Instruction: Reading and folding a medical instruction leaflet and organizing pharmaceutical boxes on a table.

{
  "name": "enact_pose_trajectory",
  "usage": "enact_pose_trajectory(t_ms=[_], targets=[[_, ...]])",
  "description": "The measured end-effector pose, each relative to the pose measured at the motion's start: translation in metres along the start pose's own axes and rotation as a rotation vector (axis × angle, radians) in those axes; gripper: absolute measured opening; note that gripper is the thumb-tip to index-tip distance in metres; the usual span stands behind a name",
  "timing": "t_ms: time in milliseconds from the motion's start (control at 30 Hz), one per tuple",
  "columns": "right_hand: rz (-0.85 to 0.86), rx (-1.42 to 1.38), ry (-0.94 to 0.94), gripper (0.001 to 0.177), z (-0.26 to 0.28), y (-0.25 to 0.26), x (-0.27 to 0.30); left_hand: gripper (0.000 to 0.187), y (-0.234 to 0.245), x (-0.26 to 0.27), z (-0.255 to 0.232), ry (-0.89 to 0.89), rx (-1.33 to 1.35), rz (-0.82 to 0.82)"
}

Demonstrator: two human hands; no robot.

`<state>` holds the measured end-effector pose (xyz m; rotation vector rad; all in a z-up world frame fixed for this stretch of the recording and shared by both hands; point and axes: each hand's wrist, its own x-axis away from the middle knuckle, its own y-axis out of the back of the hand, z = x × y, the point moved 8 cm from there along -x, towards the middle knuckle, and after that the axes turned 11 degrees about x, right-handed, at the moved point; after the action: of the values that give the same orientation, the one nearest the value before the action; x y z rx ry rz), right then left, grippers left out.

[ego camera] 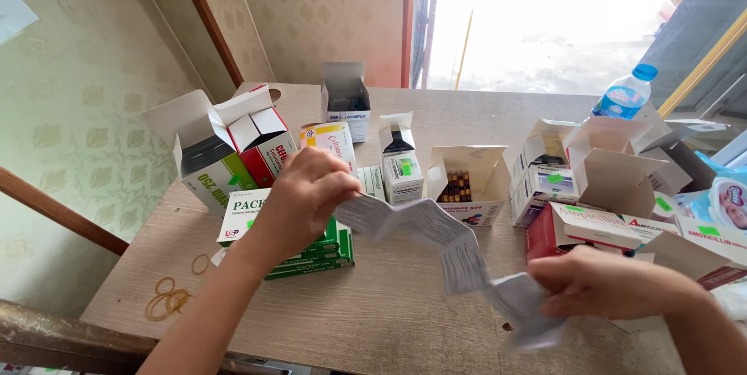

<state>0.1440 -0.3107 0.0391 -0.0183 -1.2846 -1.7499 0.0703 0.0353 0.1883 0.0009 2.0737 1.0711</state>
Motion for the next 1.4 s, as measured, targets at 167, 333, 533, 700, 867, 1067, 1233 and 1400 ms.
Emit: enact_pose_trajectory(t_ms=[167,333,533,700,867,1067,1233,1400], targets=[[-0.151,-0.054,0.127,0.086,0.051,0.006,-0.014,0.02,-0.003,-0.023,-0.065,-0.353,-0.124,0.007],[-0.58,-0.447,0.642,0.096,0.094,0.042,-0.018,0.014,-0.013,-0.037,-0.1,-0.543,-0.173,0.065],[-0.24,-0.962,0.505,0.088,0.069,-0.004,-0.057,0.016,-0.015,-0.048,-0.097,-0.475,-0.181,-0.152],[-0.461,-1.102,0.527,0.086,0.052,-0.017,-0.059,0.045,-0.057,-0.022,-0.057,-0.12,-0.102,-0.316],[-0.68,-1.016,0.463,0.083,0.065,-0.011,-0.041,0.066,-0.107,0.01,-0.028,0.382,0.389,-0.112],[-0.662,-0.991,0.463,0.082,0.069,-0.02,-0.044,0.08,-0.115,0.011,-0.044,0.518,1.02,-0.123],[-0.707,-0.952,0.379,0.067,0.044,-0.027,-0.046,0.081,-0.115,0.011,-0.047,0.484,0.899,0.025],[-0.718,-0.946,0.282,0.053,0.04,-0.025,-0.044,0.086,-0.119,0.016,-0.047,0.471,0.935,0.047]])
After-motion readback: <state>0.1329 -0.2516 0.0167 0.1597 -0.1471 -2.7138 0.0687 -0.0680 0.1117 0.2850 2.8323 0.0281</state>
